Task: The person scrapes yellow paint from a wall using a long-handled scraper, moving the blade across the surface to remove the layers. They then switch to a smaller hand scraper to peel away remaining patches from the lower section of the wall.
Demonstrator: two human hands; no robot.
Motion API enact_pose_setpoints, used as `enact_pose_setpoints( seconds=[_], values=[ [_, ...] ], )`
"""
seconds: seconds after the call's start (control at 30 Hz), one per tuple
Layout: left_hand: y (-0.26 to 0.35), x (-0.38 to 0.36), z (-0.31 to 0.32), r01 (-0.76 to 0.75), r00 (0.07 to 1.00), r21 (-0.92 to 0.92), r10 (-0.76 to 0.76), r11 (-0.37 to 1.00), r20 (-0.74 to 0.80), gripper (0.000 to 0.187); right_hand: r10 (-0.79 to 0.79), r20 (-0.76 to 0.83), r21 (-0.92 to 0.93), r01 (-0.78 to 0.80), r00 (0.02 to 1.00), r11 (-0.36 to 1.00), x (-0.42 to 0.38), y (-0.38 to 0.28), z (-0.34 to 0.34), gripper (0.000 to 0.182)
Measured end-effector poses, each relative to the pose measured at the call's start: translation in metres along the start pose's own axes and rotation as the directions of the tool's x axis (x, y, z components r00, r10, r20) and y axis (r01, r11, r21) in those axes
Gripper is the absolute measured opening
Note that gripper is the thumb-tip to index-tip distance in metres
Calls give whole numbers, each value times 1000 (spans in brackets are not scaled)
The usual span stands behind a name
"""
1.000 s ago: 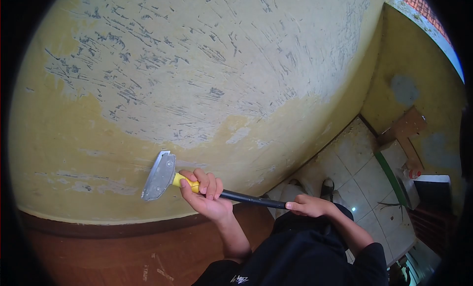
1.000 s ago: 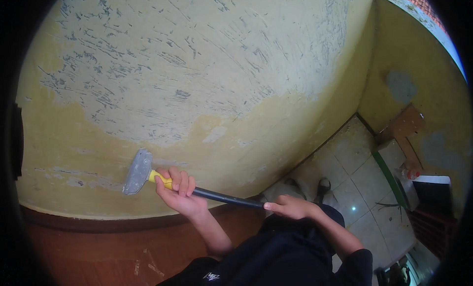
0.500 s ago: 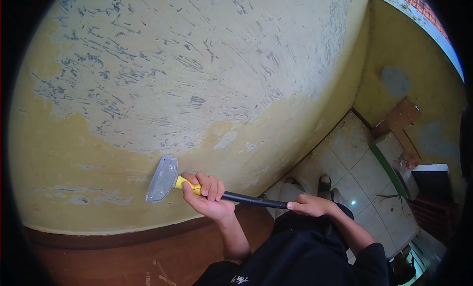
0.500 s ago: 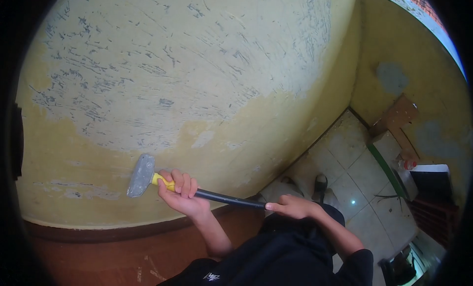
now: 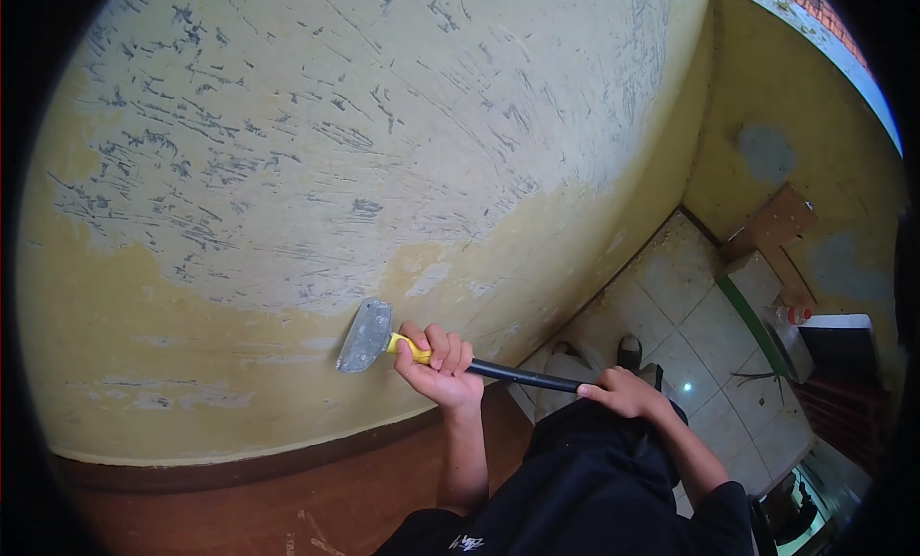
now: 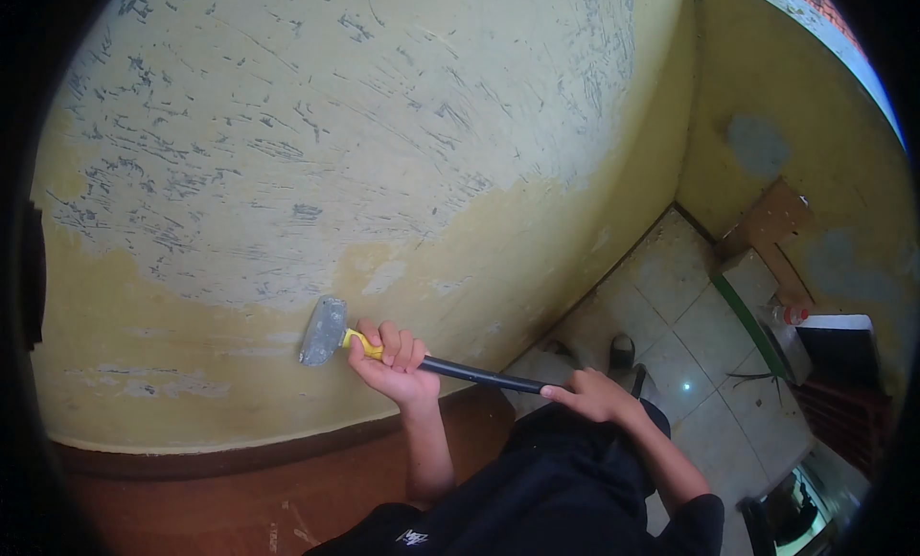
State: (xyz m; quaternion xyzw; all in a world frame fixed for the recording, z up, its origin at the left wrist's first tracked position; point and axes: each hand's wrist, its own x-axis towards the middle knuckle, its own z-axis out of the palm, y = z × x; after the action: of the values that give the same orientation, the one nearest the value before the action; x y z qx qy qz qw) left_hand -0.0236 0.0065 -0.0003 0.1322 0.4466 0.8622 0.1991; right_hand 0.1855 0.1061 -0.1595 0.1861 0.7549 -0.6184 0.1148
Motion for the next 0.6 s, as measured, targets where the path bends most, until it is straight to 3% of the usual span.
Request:
enact_pose_setpoints(
  seconds=[0.6],
  values=[
    [-5, 2, -3, 51, 998, -52, -49, 997, 32, 33, 34, -51, -36, -35, 998, 999, -5, -7, -6, 78]
  ],
)
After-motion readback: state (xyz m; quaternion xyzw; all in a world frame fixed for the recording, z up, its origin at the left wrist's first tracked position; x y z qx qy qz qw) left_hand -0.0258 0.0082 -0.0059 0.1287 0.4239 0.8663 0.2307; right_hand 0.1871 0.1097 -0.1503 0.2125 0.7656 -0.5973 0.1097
